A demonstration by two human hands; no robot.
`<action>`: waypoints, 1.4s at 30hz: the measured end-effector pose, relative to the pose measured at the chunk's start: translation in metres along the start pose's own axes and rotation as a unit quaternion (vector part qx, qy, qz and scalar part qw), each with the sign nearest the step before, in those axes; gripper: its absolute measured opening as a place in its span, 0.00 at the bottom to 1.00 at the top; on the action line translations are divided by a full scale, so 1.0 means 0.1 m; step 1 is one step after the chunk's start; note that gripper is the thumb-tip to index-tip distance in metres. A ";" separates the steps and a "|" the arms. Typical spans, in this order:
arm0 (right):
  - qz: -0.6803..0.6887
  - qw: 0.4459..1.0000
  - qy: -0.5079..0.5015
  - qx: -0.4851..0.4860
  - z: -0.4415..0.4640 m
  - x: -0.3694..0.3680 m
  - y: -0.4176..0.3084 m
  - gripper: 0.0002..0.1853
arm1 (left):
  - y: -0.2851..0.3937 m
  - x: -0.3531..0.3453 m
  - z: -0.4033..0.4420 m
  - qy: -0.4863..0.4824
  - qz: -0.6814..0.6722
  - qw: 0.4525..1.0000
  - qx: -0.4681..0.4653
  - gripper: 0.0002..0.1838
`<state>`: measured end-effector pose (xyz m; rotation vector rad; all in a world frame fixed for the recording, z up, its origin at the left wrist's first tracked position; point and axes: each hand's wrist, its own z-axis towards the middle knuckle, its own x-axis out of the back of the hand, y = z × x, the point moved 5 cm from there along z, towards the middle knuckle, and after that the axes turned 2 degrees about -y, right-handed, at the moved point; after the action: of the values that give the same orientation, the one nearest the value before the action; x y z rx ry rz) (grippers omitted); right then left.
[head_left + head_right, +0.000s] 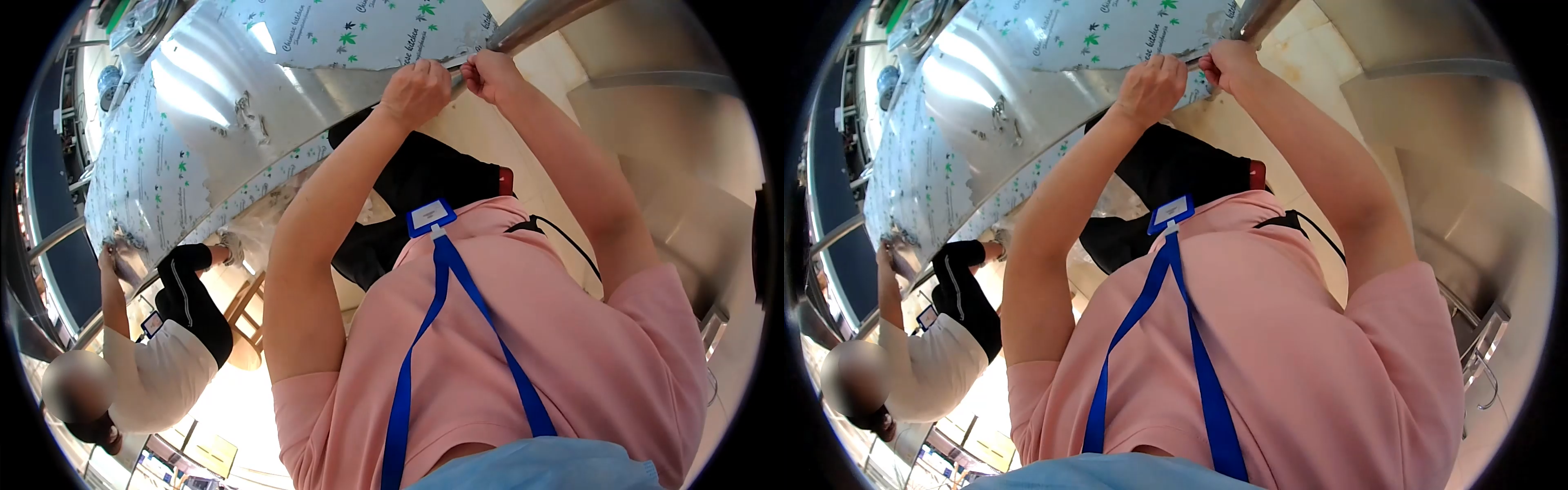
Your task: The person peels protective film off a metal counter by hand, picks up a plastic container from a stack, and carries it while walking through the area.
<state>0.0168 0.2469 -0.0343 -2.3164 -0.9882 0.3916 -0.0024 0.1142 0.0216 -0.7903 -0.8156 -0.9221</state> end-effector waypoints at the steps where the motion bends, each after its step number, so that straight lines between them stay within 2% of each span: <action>1: -0.007 1.000 0.000 0.001 0.02 -0.01 -0.02 0.04 | 0.00 -0.01 0.01 0.006 0.001 1.000 0.004 0.01; 11: -0.009 0.999 0.039 0.013 0.01 -0.06 -0.06 0.04 | -0.02 -0.03 0.01 0.024 0.006 1.000 0.011 0.01; 14: -0.016 0.999 0.012 0.039 0.05 -0.04 -0.08 0.04 | -0.03 -0.04 0.03 -0.005 -0.008 1.000 0.025 0.01; 20: -0.016 1.000 -0.001 0.022 -0.03 0.02 -0.02 0.05 | -0.01 0.00 -0.02 0.022 -0.016 1.000 0.012 0.01; 23: -0.005 0.999 0.004 0.040 0.03 0.00 -0.04 0.05 | 0.01 0.00 0.01 -0.011 -0.025 0.999 0.027 0.01; 29: -0.016 0.999 0.014 0.029 0.01 -0.02 -0.06 0.05 | -0.01 -0.04 0.03 -0.009 -0.027 0.999 0.025 0.01; 37: 0.006 0.999 -0.025 -0.021 -0.13 -0.18 0.06 0.07 | -0.13 0.06 -0.13 -0.027 -0.014 0.999 0.010 0.01; 42: -0.001 1.000 -0.029 -0.006 -0.07 -0.22 0.08 0.08 | -0.15 0.03 -0.15 -0.019 -0.004 1.000 0.015 0.01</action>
<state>0.0097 0.2237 -0.0325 -2.3270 -1.0237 0.4554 -0.0111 0.0944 0.0200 -0.7803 -0.8647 -0.9018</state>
